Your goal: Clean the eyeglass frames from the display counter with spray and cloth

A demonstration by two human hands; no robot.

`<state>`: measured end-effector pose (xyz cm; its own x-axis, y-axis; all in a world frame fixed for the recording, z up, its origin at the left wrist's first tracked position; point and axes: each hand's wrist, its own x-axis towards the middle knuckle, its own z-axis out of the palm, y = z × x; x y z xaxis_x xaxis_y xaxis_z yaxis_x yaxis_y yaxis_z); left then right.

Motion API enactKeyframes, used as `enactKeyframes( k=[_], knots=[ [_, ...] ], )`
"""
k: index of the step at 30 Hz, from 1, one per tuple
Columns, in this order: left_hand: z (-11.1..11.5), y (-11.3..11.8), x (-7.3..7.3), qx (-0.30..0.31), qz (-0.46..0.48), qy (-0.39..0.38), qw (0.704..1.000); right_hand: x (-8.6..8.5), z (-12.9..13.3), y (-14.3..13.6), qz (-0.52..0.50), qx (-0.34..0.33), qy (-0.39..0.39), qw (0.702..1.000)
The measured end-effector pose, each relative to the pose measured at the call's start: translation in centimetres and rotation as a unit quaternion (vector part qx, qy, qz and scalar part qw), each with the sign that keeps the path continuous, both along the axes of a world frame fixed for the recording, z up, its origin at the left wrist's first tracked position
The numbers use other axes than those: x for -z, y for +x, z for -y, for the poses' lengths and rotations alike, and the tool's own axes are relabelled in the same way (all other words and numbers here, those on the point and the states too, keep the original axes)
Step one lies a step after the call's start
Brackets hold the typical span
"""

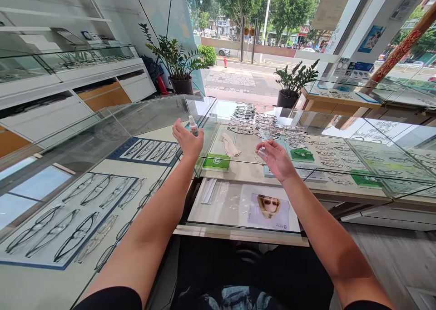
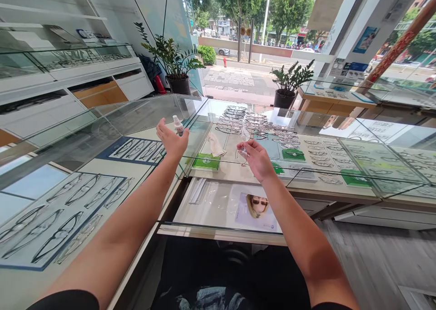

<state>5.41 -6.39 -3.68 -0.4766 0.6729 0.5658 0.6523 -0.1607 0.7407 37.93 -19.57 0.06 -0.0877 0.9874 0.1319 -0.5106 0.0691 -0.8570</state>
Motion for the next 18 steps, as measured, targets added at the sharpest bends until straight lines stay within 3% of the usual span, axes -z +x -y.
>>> enactKeyframes(
  k=[1,3,7,12,18],
  knots=[
    [0.5,0.5,-0.4,-0.03,-0.035,0.043,0.998,0.0,0.0,0.0,-0.002,-0.001,-0.001,1.0],
    [1.3,1.9,-1.2,-0.021,-0.083,0.073,0.994,-0.1,0.1,0.1,-0.008,0.0,-0.005,1.0],
    [1.7,5.5,-1.2,0.16,-0.072,-0.071,0.982,-0.2,0.1,0.0,-0.012,0.004,-0.011,1.0],
    [1.0,8.2,0.4,0.169,-0.116,-0.223,0.953,-0.4,0.1,-0.2,-0.01,0.001,-0.01,1.0],
    [1.0,7.9,0.1,0.213,-0.096,-0.246,0.941,-0.3,0.0,-0.3,-0.012,-0.003,-0.015,1.0]
  ],
)
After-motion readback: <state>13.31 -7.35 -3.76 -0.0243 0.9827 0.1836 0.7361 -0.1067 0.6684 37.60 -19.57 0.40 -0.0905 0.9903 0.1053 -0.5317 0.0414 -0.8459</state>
